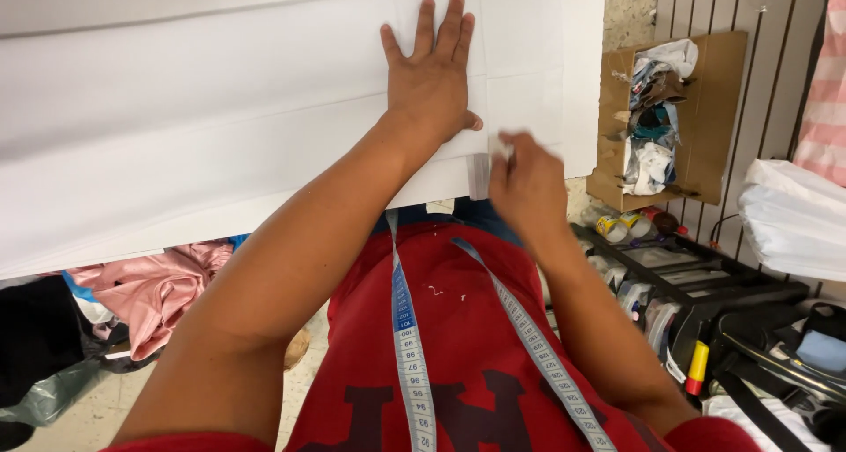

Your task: The person lays a white fabric on a table, smooths it, and uses a measuring tape and ruler to measure and mark sections with chalk. They also use a utility knife to cut a piece of white plastic trim.

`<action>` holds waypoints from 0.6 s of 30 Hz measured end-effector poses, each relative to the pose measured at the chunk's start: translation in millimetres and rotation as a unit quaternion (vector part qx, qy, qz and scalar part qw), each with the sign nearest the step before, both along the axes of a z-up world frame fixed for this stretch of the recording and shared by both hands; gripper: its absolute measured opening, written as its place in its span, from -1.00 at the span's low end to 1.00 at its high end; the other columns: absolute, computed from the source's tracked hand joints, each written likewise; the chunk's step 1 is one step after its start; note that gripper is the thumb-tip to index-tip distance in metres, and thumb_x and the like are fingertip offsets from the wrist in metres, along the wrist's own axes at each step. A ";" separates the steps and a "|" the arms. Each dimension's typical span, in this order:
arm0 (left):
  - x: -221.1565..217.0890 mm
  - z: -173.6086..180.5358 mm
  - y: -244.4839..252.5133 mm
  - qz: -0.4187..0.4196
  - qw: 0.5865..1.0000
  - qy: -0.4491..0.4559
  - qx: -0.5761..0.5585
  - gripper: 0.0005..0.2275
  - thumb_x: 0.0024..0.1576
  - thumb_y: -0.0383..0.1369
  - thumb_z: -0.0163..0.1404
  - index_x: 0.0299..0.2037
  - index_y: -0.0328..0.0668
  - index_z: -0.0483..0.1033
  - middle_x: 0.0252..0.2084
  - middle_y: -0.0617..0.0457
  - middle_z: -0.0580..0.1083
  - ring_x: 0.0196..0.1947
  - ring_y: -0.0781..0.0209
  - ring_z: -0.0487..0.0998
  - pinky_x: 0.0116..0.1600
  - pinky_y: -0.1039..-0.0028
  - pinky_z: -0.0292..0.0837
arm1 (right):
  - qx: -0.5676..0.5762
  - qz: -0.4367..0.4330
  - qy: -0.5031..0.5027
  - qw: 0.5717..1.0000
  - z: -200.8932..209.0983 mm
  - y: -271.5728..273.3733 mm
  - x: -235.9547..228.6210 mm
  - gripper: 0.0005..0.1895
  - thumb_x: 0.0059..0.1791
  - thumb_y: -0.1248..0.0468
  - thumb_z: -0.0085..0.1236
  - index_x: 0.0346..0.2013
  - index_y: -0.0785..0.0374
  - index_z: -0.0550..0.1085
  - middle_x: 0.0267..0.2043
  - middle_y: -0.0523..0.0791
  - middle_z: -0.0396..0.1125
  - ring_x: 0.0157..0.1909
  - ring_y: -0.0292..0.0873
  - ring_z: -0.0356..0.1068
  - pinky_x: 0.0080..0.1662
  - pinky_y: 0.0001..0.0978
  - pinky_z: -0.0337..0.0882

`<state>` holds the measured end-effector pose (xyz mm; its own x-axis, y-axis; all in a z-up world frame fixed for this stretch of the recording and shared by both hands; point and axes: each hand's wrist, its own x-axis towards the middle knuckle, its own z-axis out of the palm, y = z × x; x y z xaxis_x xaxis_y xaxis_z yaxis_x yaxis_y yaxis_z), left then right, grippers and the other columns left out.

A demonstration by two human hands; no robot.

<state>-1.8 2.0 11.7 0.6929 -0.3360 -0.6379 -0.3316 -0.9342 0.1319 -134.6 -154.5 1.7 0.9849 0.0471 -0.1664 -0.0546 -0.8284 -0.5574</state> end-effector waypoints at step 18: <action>2.3 3.1 1.1 0.001 1.000 0.019 -0.005 0.12 0.05 0.28 0.11 0.57 -0.07 -0.44 0.59 0.10 -0.53 0.55 -0.10 -0.56 0.48 -0.33 -0.33 | 0.089 -0.040 -0.122 0.988 -27.2 15.4 164.8 -0.74 0.04 0.36 0.12 0.04 0.28 0.49 -0.56 -0.23 0.25 -0.47 -0.22 0.30 -0.24 -0.35 0.41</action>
